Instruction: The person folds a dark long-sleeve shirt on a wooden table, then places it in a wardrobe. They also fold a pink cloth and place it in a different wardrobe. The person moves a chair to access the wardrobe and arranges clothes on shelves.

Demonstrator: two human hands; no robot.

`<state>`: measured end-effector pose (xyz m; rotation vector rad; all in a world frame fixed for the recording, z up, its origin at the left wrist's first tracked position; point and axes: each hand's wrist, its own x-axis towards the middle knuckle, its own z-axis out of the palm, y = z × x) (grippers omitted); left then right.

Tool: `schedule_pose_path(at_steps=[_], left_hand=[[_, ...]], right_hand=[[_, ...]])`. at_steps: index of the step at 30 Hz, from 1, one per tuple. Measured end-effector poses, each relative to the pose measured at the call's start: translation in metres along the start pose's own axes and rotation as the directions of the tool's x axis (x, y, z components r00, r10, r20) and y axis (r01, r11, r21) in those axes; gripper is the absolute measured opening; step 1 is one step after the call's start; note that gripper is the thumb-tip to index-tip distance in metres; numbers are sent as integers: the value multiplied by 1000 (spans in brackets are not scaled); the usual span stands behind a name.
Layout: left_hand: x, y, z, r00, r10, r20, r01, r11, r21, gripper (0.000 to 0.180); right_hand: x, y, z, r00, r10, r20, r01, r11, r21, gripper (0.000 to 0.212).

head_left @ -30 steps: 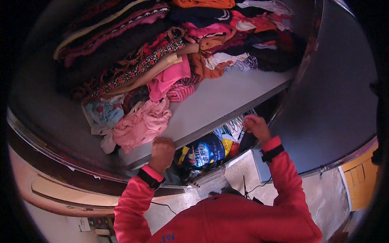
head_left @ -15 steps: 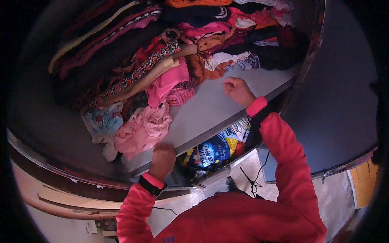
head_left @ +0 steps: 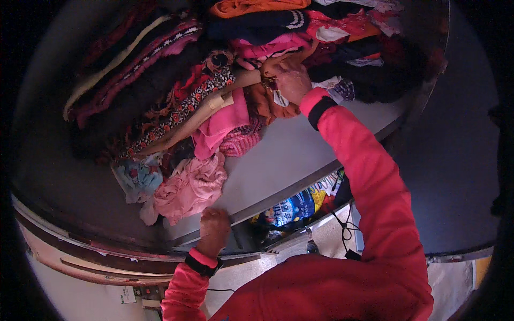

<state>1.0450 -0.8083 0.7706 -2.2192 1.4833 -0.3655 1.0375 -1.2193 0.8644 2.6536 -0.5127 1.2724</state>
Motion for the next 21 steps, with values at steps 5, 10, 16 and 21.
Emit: schedule_pose_path(at_steps=[5,10,16,21], left_hand=[[1,0,6,999,-43,29,43,999,8,30],[0,2,6,998,-48,47,49,999,-23,31],[-2,6,-2,992,-113,50,114,993,-12,34],[-1,5,-1,991,-102,87,97,994,53,40]], right_hand=[[18,3,25,984,-30,175,34,999,-24,49],[0,7,37,937,25,349,-9,999,-47,49],[-10,10,44,944,5,331,25,996,-87,48],[-13,15,44,946,-44,321,68,996,-65,50]])
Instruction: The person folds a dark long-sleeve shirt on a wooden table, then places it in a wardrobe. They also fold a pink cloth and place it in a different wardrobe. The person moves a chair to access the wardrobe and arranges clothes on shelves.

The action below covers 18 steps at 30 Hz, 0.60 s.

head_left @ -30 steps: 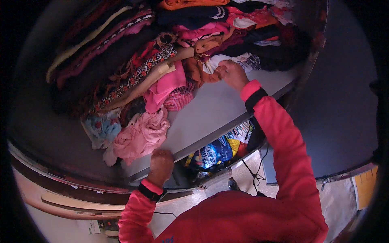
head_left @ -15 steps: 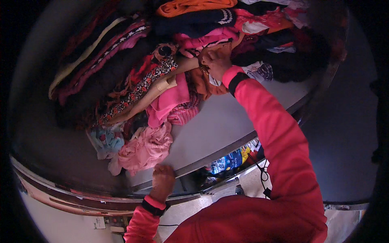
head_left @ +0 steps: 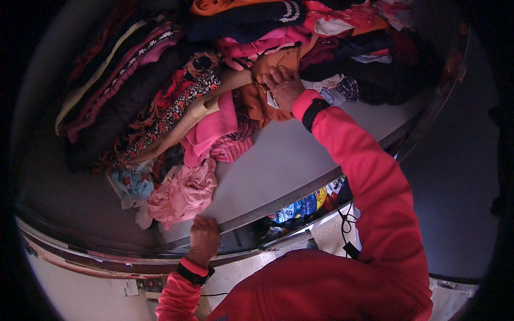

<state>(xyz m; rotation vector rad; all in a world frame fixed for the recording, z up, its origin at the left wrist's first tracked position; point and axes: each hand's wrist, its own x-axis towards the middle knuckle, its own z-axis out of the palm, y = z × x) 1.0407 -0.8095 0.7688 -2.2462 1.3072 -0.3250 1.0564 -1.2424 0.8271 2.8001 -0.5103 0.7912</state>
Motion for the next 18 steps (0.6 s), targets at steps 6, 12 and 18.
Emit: schedule_pose_path(at_steps=[6,12,18], left_hand=[[-3,1,-1,995,6,-104,-5,1000,10,42],[-4,1,-7,995,25,-99,-29,999,-40,41],[1,-3,-19,988,69,-136,-74,997,-33,36]], right_hand=[[-6,6,-4,995,-58,77,59,998,-9,55],[-14,3,-2,996,-60,66,61,998,-10,57],[2,22,-28,994,-81,73,50,931,361,45]])
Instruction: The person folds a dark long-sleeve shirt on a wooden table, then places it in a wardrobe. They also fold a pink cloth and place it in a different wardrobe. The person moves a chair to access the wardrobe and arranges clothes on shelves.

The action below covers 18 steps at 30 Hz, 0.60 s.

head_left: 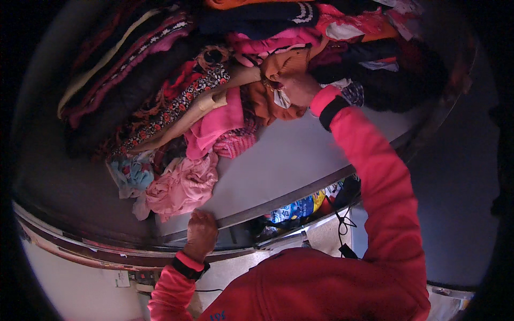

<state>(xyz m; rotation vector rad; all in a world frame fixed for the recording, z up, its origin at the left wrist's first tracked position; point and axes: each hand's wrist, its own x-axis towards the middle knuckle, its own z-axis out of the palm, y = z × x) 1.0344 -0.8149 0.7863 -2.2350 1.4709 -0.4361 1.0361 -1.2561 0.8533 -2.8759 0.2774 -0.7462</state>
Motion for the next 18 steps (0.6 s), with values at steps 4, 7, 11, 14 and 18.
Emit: schedule_pose_path(at_steps=[4,7,11,14,18], left_hand=[[22,-26,-50,983,101,154,-63,970,-235,31],[58,-52,-106,991,119,-66,-130,969,-211,25],[138,-72,-168,848,189,-495,-273,957,-102,17],[209,-71,-194,743,211,-635,-308,950,-45,18],[280,-71,-215,741,205,-639,-109,976,187,30]], right_hand=[[33,22,-28,982,-135,-130,133,991,-21,38],[45,33,-29,968,-93,-231,112,991,71,37],[40,40,-23,995,-91,-51,97,986,135,49],[23,34,-23,823,-458,-335,470,881,-50,59],[1,20,-32,927,-274,-257,298,952,62,64]])
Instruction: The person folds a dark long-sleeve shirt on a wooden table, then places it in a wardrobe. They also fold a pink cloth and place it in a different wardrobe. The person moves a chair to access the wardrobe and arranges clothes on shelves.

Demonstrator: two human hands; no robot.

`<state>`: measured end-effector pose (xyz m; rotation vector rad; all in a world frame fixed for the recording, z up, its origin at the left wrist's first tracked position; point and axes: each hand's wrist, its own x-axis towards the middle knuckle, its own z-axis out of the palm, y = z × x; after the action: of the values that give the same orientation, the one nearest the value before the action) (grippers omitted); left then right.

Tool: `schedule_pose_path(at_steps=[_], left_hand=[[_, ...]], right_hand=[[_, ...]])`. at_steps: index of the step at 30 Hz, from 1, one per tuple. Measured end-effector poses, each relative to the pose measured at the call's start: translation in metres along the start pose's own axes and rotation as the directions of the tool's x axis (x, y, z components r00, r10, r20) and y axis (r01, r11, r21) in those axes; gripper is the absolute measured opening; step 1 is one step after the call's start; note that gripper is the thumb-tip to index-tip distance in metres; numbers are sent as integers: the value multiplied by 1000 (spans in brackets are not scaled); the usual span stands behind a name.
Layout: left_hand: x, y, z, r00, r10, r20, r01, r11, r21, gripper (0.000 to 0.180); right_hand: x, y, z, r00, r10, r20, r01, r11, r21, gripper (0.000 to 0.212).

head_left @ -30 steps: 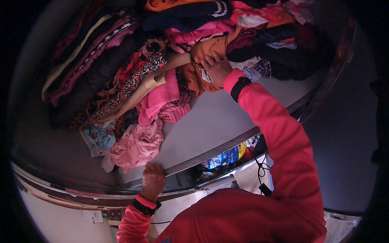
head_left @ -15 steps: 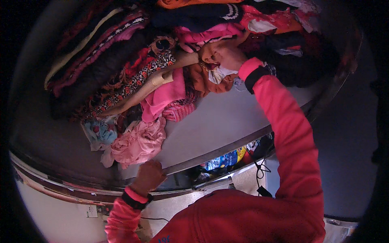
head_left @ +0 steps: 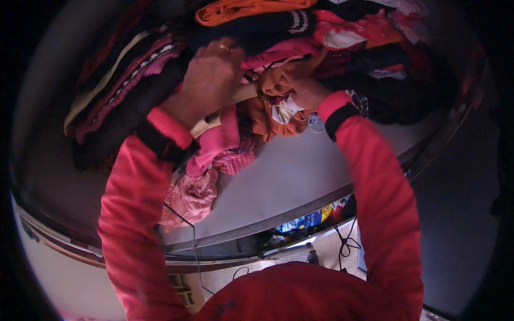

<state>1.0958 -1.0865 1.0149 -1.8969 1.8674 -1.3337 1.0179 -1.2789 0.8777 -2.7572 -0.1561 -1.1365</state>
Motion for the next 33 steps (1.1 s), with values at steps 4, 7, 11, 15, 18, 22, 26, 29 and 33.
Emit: schedule_pose_path(at_steps=[4,7,11,15,18,22,26,29,33], left_hand=[[35,-9,24,987,132,-89,-106,962,252,44],[42,-13,38,987,160,14,-156,938,310,52],[46,-22,47,984,81,158,-131,932,338,56],[53,-34,57,988,75,134,-120,920,373,53],[59,-41,64,992,78,101,-118,859,499,47],[67,-50,64,974,171,-147,-58,820,570,34],[83,-62,50,999,-4,-32,14,949,316,43],[99,-73,42,990,-136,36,127,971,201,44],[111,-86,44,985,-157,67,146,978,148,45]], right_hand=[[5,-8,-14,922,207,326,-250,963,97,65],[6,-5,-15,918,179,355,-195,981,8,48],[3,3,-3,929,206,309,-226,974,30,40],[1,12,9,929,295,224,-337,925,179,43],[1,14,10,951,237,200,-268,952,145,52],[0,13,6,938,212,273,-258,955,147,52],[-2,12,4,967,126,220,-155,980,122,50],[-4,13,4,978,104,181,-117,991,61,49],[-7,13,0,966,117,233,-155,976,153,48]])
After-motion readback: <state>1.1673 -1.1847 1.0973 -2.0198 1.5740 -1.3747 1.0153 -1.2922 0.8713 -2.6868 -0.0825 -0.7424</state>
